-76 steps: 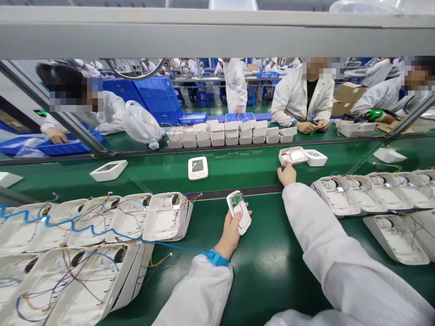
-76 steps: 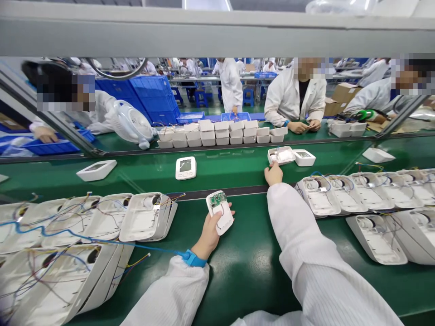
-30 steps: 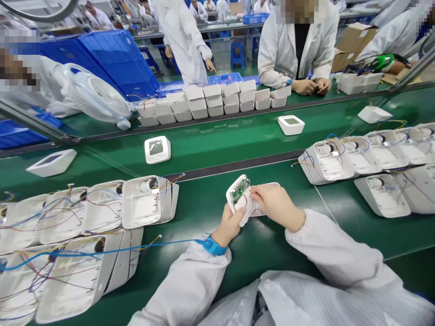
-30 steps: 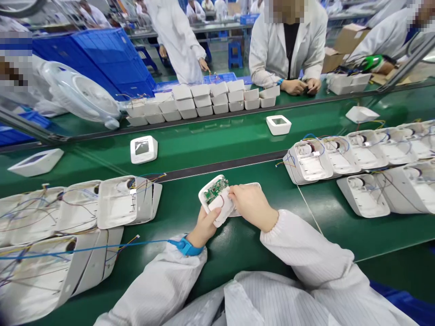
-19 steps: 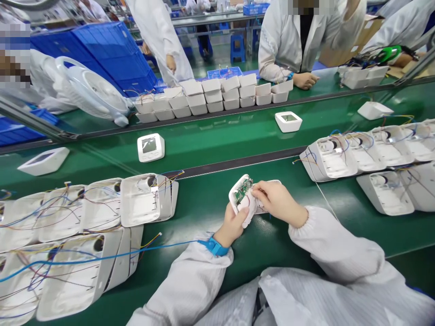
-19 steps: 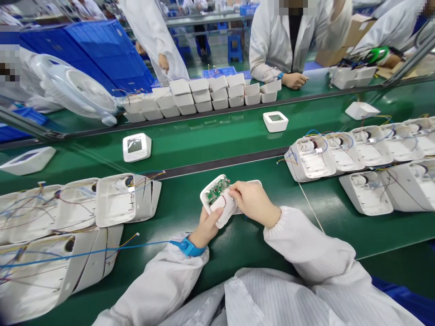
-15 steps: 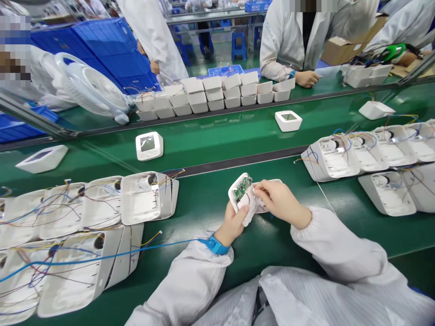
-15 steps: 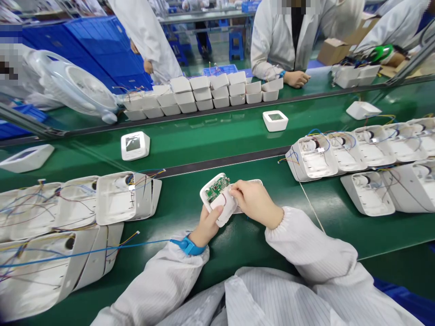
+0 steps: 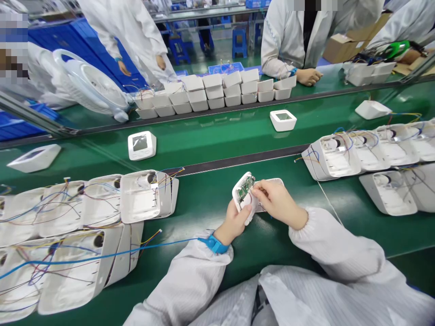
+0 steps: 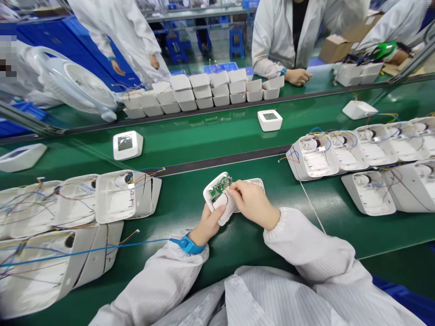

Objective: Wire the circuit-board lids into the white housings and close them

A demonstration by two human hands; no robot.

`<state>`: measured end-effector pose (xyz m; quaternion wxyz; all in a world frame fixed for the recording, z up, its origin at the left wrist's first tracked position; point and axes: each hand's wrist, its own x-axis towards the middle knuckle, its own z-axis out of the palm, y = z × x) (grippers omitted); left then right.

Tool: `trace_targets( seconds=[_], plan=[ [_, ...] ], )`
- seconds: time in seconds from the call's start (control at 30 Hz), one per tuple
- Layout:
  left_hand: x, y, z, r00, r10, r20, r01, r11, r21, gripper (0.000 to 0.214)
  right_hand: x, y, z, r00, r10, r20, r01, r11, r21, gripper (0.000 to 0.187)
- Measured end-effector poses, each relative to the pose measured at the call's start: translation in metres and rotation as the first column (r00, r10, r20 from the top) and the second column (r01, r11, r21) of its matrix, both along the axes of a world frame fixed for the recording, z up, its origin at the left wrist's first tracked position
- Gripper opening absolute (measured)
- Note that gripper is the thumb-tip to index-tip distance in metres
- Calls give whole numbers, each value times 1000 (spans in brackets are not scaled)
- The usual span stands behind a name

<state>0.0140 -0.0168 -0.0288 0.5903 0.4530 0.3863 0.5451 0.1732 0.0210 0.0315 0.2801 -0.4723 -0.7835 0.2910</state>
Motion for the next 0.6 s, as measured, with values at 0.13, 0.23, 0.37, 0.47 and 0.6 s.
trace_targets(
  seconds=[0.13, 0.23, 0.37, 0.47, 0.6],
  plan=[
    [-1, 0, 0, 1000, -4, -15, 4, 1000, -1, 48, 0, 0, 1, 1000, 2, 4, -2, 1000, 15, 15],
    [-2, 0, -3, 1000, 2, -21, -2, 1000, -6, 48, 0, -1, 3, 1000, 7, 13, -8, 1000, 8, 16],
    [-2, 0, -5, 1000, 17, -3, -17, 999, -49, 52, 0, -2, 7, 1000, 0, 29, 0, 1000, 18, 15],
    [-2, 1, -3, 1000, -5, 2, 5, 997, -80, 52, -1, -3, 8, 1000, -8, 17, 8, 1000, 5, 16],
    [-1, 2, -1, 997, -19, 70, 27, 993, -115, 53, -1, -3, 6, 1000, -5, 14, 5, 1000, -15, 16]
  ],
)
